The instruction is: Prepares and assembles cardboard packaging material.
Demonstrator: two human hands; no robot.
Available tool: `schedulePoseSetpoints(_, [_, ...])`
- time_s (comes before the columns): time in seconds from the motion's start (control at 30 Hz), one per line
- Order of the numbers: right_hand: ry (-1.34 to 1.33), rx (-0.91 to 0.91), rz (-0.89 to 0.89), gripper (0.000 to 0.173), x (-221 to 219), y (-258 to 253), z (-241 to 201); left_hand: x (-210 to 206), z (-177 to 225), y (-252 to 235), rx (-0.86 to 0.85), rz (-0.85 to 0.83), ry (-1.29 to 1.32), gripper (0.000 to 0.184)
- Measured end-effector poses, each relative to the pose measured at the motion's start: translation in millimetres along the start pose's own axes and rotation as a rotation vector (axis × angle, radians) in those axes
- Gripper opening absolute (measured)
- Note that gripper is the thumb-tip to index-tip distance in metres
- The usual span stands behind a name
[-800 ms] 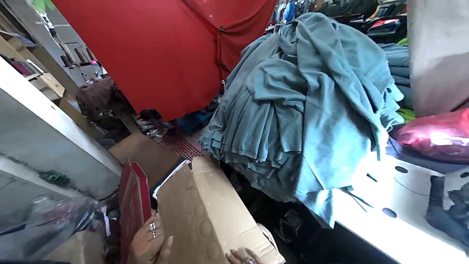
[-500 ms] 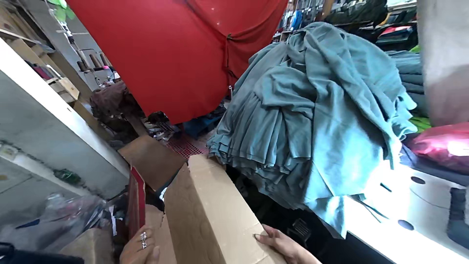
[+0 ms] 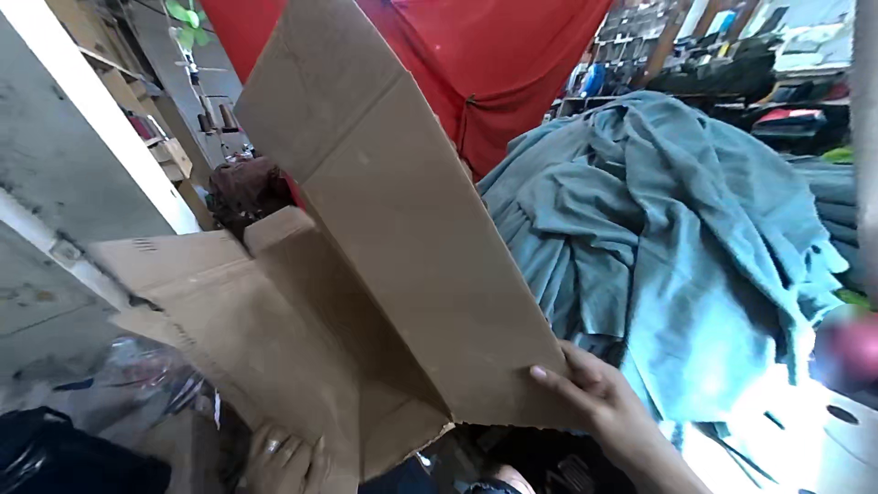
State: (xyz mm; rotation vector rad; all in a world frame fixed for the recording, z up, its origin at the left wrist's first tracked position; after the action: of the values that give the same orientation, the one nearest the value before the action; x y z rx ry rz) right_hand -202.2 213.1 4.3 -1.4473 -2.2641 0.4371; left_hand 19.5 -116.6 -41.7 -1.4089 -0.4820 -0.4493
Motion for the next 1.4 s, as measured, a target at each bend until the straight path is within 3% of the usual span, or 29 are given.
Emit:
schedulePoseSetpoints(0.07, [-0.053,-0.023,-0.015,0.026,-4,16,21,-54,-20,37,0.172,-0.350,-0.027,0.045])
schedulePoseSetpoints(0.13, [-0.068,-0.102,-0.023,0.028,-5,26,39,-91,-25,69,0.221,-0.683,0.057,0.046])
schedulePoseSetpoints(0.23, [-0.046,-0.244,0.009,0.035,14,24,54,-110,0,86,0.005,-0.929,0.154,0.069])
schedulePoseSetpoints(0.3, [-0.103,-0.352,0.044,0.035,33,17,57,-111,18,84,-0.195,-0.910,0.178,0.055])
schedulePoseSetpoints(0.37, [-0.125,-0.460,0.055,0.033,51,10,61,-106,30,72,-0.405,-0.662,0.205,0.023])
schedulePoseSetpoints(0.4, [-0.047,-0.498,0.040,0.030,62,5,63,-103,36,58,-0.497,-0.542,0.260,0.014])
schedulePoseSetpoints(0.43, [0.135,-0.509,0.022,0.028,75,-3,62,-100,45,39,-0.570,-0.482,0.321,0.017])
schedulePoseSetpoints(0.47, [0.403,-0.483,0.001,0.028,86,-11,57,-93,56,19,-0.614,-0.461,0.372,0.020])
schedulePoseSetpoints(0.53, [0.896,-0.254,-0.039,0.045,83,-25,32,-80,78,-21,-0.680,-0.510,0.431,0.019])
schedulePoseSetpoints(0.63, [1.077,0.159,-0.352,0.069,7,-23,-21,-72,110,-68,-0.775,-0.786,0.485,0.010])
schedulePoseSetpoints(0.7, [1.087,0.184,-0.646,0.065,-49,-1,-32,-72,129,-84,-0.806,-0.984,0.492,0.007])
schedulePoseSetpoints(0.77, [1.281,0.296,-0.646,0.037,-85,19,-35,-70,142,-93,-0.837,-1.046,0.511,0.010])
schedulePoseSetpoints(0.87, [1.519,0.284,-0.538,0.028,-90,25,-40,-59,158,-101,-0.911,-0.835,0.593,0.035])
schedulePoseSetpoints(0.93, [1.438,0.045,-0.606,0.027,-57,7,-29,-49,162,-103,-0.900,-0.637,0.654,0.048])
schedulePoseSetpoints(1.0, [1.376,-0.136,-0.650,0.042,-16,-11,-20,-41,158,-110,-0.810,-0.462,0.712,0.059])
schedulePoseSetpoints(1.1, [0.852,0.012,-0.804,0.048,-22,-4,-54,-39,147,-137,-0.620,-0.230,0.682,0.066])
schedulePoseSetpoints(1.17, [0.534,-0.033,-0.959,0.055,-60,21,-54,-46,147,-145,-0.534,-0.187,0.679,0.064])
schedulePoseSetpoints(1.4, [0.225,-0.412,-1.015,0.040,-107,50,-8,-98,191,-124,-0.488,-0.220,0.709,0.053])
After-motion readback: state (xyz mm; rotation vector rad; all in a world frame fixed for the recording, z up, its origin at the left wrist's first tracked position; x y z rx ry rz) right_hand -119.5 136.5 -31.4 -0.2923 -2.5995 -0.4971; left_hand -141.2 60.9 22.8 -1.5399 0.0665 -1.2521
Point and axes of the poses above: each hand's wrist, its own y-axis away from the middle knuckle, its own x-axis out of the back of the hand, z = x × y, the point moved 7 cm from there along -y, towards the middle knuckle, and after that the axes turned 6 degrees about x, right-handed, at the moved point
